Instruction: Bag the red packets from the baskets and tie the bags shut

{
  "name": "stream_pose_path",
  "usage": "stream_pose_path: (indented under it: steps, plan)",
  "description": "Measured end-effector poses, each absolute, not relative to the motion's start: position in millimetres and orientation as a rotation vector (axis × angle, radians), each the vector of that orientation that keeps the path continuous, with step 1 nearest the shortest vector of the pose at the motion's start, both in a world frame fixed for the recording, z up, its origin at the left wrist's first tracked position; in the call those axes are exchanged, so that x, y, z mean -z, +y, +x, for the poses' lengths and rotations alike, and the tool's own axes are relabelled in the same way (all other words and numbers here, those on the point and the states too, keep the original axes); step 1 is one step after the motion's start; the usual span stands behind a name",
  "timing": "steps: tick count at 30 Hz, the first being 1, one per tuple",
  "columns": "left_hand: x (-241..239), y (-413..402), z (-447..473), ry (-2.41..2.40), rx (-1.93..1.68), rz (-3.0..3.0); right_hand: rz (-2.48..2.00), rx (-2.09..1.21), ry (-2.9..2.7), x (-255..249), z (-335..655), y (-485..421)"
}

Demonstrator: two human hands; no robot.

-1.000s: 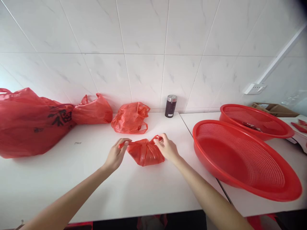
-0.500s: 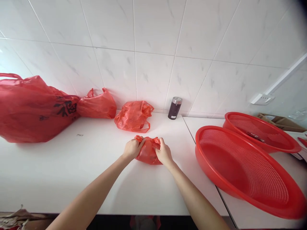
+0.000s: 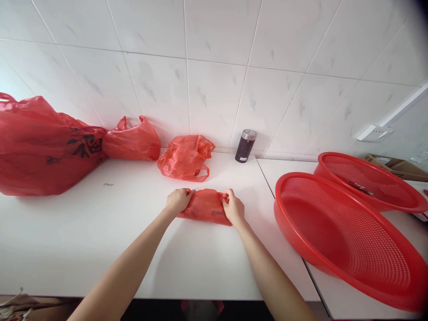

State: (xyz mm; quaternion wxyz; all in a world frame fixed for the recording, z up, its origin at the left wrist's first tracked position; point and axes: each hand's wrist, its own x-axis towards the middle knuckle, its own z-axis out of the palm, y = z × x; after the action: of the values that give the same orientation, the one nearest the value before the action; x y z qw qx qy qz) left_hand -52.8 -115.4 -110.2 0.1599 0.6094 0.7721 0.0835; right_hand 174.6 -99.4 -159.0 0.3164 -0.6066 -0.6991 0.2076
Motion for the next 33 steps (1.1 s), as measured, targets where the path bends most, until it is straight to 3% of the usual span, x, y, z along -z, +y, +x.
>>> stream_pose_path:
  steps: [11, 26, 30, 33]
  plan:
    - [119, -118, -64, 2.267, -0.285, 1.83, -1.502, -0.469, -1.853, 151, 173, -109]
    - [101, -136, -116, 2.348, -0.427, 1.592, -1.407, -0.608, -1.486, 149, 184, -107]
    - [76, -133, -97, 2.345, -0.61, 1.785, -1.394, -0.689, -1.445, 150, 184, -106]
    - [70, -129, -63, 2.052, -0.614, 2.086, -1.38, -0.728, -1.432, 149, 183, -108]
